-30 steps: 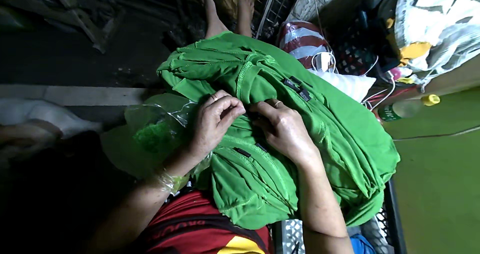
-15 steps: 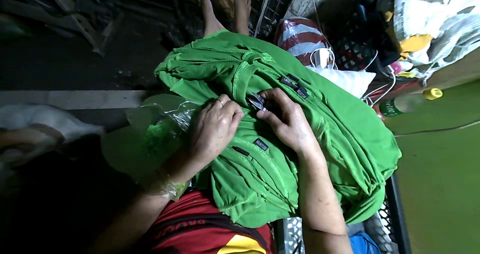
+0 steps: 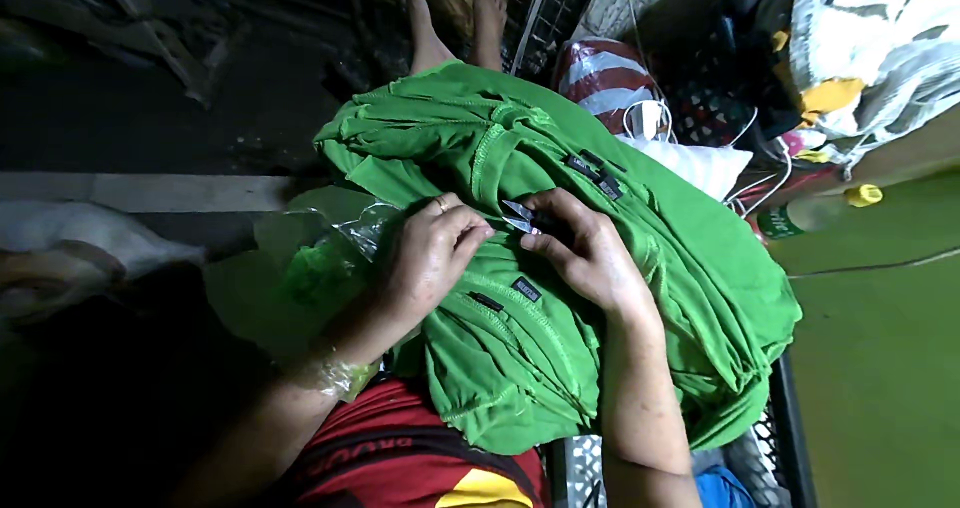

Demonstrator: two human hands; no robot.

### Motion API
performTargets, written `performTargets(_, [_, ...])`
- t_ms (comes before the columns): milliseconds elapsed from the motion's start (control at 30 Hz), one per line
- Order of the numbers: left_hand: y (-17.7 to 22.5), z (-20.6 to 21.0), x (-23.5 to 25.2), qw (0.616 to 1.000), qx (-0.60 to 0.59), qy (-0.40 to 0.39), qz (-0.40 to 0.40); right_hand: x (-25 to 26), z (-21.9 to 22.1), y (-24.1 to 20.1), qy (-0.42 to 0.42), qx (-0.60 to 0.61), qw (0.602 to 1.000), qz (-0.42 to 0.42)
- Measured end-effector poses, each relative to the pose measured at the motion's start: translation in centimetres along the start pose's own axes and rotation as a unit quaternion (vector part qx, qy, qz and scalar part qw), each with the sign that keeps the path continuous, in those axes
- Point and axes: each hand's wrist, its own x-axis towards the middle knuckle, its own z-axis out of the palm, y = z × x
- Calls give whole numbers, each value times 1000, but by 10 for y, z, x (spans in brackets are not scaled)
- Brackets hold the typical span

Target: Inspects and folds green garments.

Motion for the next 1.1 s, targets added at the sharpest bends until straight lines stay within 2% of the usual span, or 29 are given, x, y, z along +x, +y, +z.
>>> performTargets(133, [19, -5, 7, 989, 88, -101, -60, 0, 2, 0, 4, 8, 1000, 3])
performTargets(267, [13, -14, 10, 984, 25, -155, -81, -1, -1, 2, -2, 5, 1000, 0])
performTargets(367, [6, -22, 6, 985, -38, -145, -83, -2, -2, 3, -18, -10, 1000, -22])
performTargets(467, [3, -17, 5, 987, -43, -126, -94, -4, -2, -1, -34, -54, 997, -48])
performTargets(733, [1, -5, -2, 993, -61, -55, -80, 2, 20, -27, -17, -202, 979, 0])
performTargets(967, [2, -1, -3, 995, -41, -49, -75, 5, 27, -24, -8, -228, 973, -36])
performTargets(1100, [-5, -17, -1, 984, -129, -51, -107, 5, 19, -16, -22, -161, 986, -26])
